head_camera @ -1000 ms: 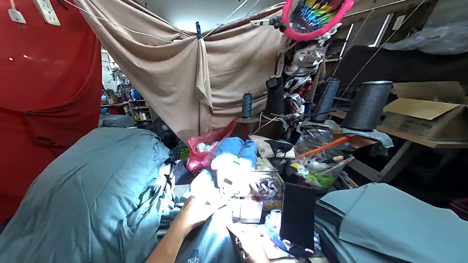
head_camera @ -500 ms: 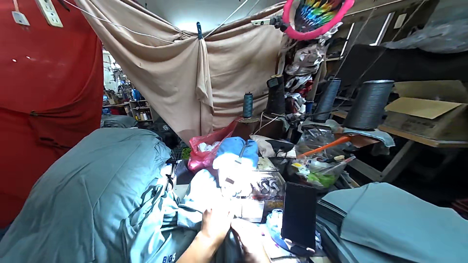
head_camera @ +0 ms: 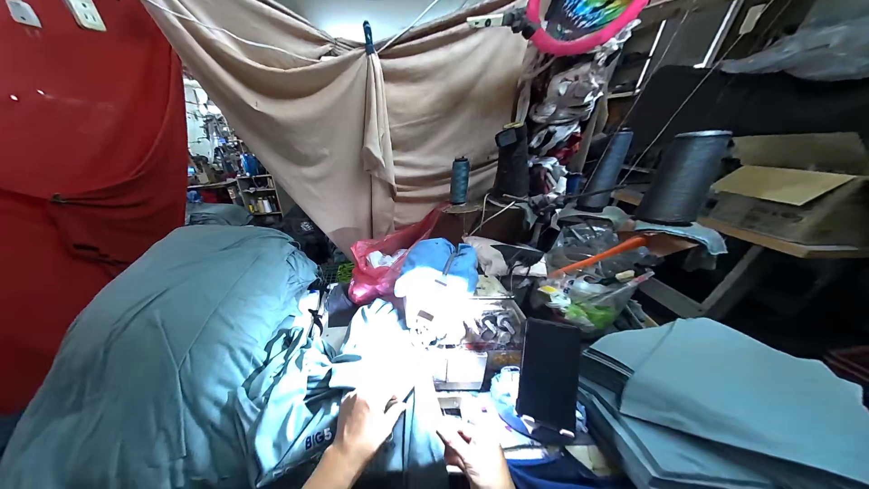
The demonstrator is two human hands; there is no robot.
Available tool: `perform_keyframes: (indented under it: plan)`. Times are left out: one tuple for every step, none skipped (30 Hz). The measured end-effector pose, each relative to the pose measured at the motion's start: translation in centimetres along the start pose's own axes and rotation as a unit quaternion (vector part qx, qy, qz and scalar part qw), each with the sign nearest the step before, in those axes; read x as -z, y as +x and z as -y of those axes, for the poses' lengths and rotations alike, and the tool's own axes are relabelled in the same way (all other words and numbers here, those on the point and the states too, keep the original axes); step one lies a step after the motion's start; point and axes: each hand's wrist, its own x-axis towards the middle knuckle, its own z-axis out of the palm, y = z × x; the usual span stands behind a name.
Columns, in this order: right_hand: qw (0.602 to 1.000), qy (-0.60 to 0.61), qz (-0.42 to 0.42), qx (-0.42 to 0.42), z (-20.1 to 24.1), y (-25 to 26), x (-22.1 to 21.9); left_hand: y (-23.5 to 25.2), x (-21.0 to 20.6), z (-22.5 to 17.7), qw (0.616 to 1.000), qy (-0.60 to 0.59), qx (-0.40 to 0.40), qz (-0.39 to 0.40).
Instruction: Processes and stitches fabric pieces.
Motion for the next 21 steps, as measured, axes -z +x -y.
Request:
perform_keyframes:
  plan:
    - [1.000,0.009,0.007,-0.001,-0.5,-0.1,0.1,-1.1,-0.7,0.9,0.998,0.002,-0.037,-0.050]
    - [1.000,0.014,0.015,0.002,-0.9,-0.1,0.2,-1.8,-1.3,1.7,0.993,-0.001,-0.071,-0.096]
    - [1.000,0.017,0.024,0.003,-1.1,-0.1,0.2,-2.3,-1.8,2.2,0.986,-0.007,-0.099,-0.134]
    - [0.999,0.023,0.032,0.001,-1.2,-0.2,0.2,-2.6,-2.1,2.5,0.979,-0.018,-0.120,-0.166]
    - [0.999,0.030,0.043,0.000,-1.2,-0.3,0.1,-2.8,-2.2,2.4,0.972,-0.037,-0.134,-0.188]
    - [0.998,0.040,0.052,0.002,-1.0,-0.4,-0.1,-2.9,-2.2,2.0,0.967,-0.059,-0.144,-0.201]
    - [0.997,0.050,0.061,0.005,-0.8,-0.5,-0.3,-3.0,-2.1,1.5,0.964,-0.081,-0.151,-0.205]
    - [0.996,0.059,0.065,0.006,-0.6,-0.6,-0.5,-3.0,-2.0,0.9,0.961,-0.098,-0.158,-0.203]
    - [0.996,0.064,0.064,0.004,-0.3,-0.7,-0.8,-3.0,-2.0,0.3,0.961,-0.106,-0.160,-0.201]
    - [0.996,0.069,0.063,0.000,-0.1,-0.9,-1.0,-3.0,-2.0,-0.2,0.961,-0.106,-0.163,-0.196]
    - [0.995,0.073,0.065,-0.001,0.1,-1.0,-1.2,-3.0,-2.2,-0.4,0.961,-0.103,-0.168,-0.194]
    - [0.995,0.076,0.069,0.001,0.2,-1.1,-1.2,-2.9,-2.4,-0.4,0.961,-0.102,-0.174,-0.187]
    - [0.994,0.080,0.074,0.004,0.4,-1.2,-1.3,-2.8,-2.6,-0.4,0.962,-0.100,-0.180,-0.178]
    - [0.993,0.087,0.077,0.008,0.5,-1.2,-1.3,-2.8,-2.7,-0.3,0.963,-0.099,-0.186,-0.170]
    - [0.992,0.094,0.079,0.011,0.6,-1.3,-1.2,-2.9,-2.8,-0.1,0.963,-0.097,-0.193,-0.165]
    - [0.992,0.099,0.081,0.014,0.7,-1.4,-1.2,-3.0,-2.9,0.0,0.962,-0.096,-0.199,-0.162]
    - [0.991,0.099,0.082,0.019,0.7,-1.4,-1.0,-3.1,-3.0,0.1,0.961,-0.098,-0.204,-0.161]
    - [0.992,0.094,0.084,0.025,0.5,-1.3,-0.9,-3.2,-3.0,0.3,0.959,-0.105,-0.208,-0.161]
    - [0.992,0.089,0.084,0.029,0.3,-1.3,-0.9,-3.2,-3.1,0.4,0.957,-0.117,-0.210,-0.162]
    - [0.993,0.085,0.082,0.030,0.2,-1.3,-0.9,-3.3,-3.1,0.4,0.955,-0.133,-0.209,-0.163]
    - [0.993,0.082,0.078,0.028,0.2,-1.2,-0.9,-3.3,-3.1,0.4,0.953,-0.144,-0.210,-0.164]
